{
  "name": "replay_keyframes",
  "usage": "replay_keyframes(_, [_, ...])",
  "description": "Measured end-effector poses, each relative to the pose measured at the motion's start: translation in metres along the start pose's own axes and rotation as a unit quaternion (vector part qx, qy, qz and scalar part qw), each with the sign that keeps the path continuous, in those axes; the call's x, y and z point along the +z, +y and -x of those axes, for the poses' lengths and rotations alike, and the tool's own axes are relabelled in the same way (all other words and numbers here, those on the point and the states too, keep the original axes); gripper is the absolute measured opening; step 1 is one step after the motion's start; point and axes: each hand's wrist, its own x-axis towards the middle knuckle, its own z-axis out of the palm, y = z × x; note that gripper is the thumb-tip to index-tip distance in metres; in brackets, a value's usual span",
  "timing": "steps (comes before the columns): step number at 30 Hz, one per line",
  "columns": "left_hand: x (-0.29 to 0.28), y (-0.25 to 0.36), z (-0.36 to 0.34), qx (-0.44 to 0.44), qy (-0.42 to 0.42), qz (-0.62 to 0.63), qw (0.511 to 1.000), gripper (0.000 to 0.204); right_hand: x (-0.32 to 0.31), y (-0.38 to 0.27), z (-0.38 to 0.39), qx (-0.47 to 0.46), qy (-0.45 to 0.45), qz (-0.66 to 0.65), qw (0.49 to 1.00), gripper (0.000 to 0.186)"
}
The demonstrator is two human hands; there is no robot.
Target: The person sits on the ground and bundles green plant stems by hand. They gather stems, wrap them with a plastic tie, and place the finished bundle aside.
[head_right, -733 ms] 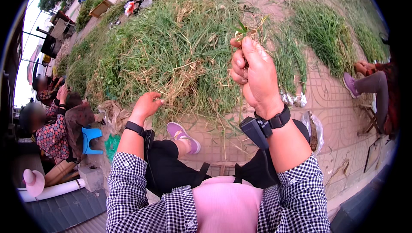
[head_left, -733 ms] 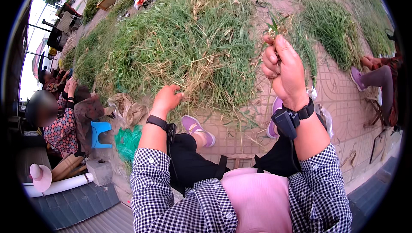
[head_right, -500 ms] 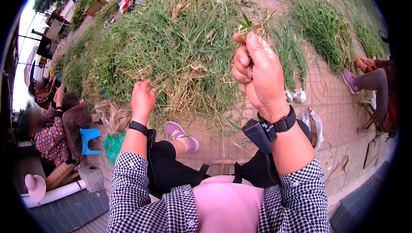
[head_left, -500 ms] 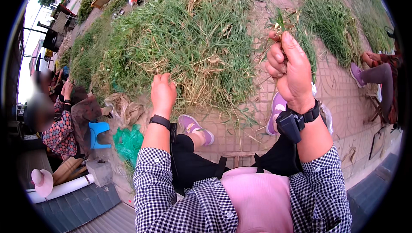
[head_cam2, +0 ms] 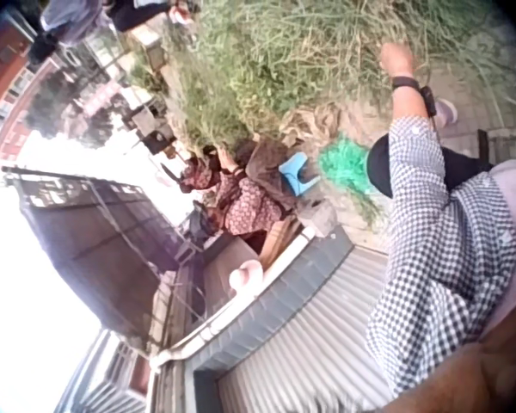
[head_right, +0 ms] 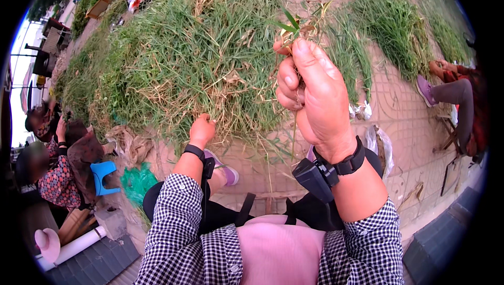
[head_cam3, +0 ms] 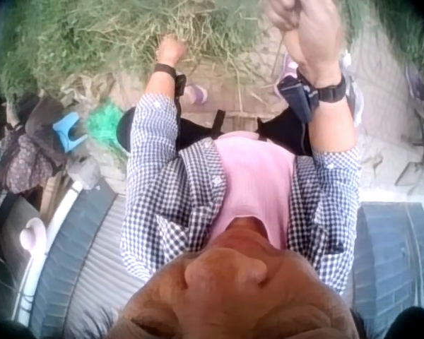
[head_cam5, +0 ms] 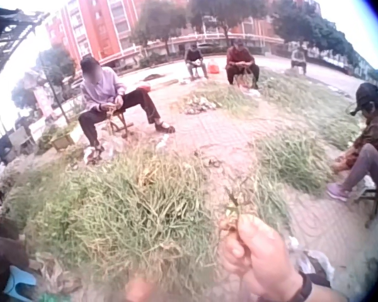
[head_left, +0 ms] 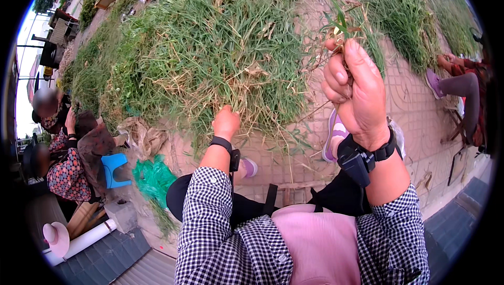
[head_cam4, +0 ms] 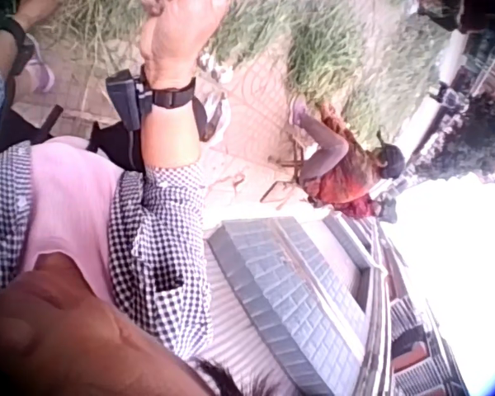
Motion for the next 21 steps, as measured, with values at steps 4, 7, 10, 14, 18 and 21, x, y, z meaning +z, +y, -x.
replay_keyframes(4, [-0.004, 0.004, 0.008, 0.094, 0.003, -0.087, 0.992, 0.031, 0.001, 0.001, 0.000, 0.003, -0.003, -0.004, 1.000, 0.032])
replay_keyframes(7, [0.001, 0.001, 0.007, 0.166, 0.059, -0.190, 0.966, 0.031, 0.005, 0.004, 0.001, 0.009, -0.015, -0.006, 1.000, 0.032])
replay_keyframes(10, [0.012, -0.003, 0.004, 0.191, 0.119, -0.180, 0.957, 0.030, 0.008, 0.007, 0.003, 0.012, -0.009, 0.004, 1.000, 0.032])
replay_keyframes(14, [0.010, -0.003, -0.013, 0.187, 0.245, -0.133, 0.942, 0.023, 0.009, 0.008, 0.001, 0.011, 0.007, 0.011, 1.000, 0.032])
replay_keyframes(18, [-0.011, 0.011, -0.038, 0.116, 0.250, -0.156, 0.948, 0.037, 0.010, 0.008, 0.000, 0.013, 0.021, 0.004, 1.000, 0.033])
replay_keyframes(21, [-0.009, 0.012, -0.053, 0.141, 0.318, -0.130, 0.929, 0.040, 0.012, 0.009, -0.001, 0.021, 0.034, 0.009, 0.999, 0.033])
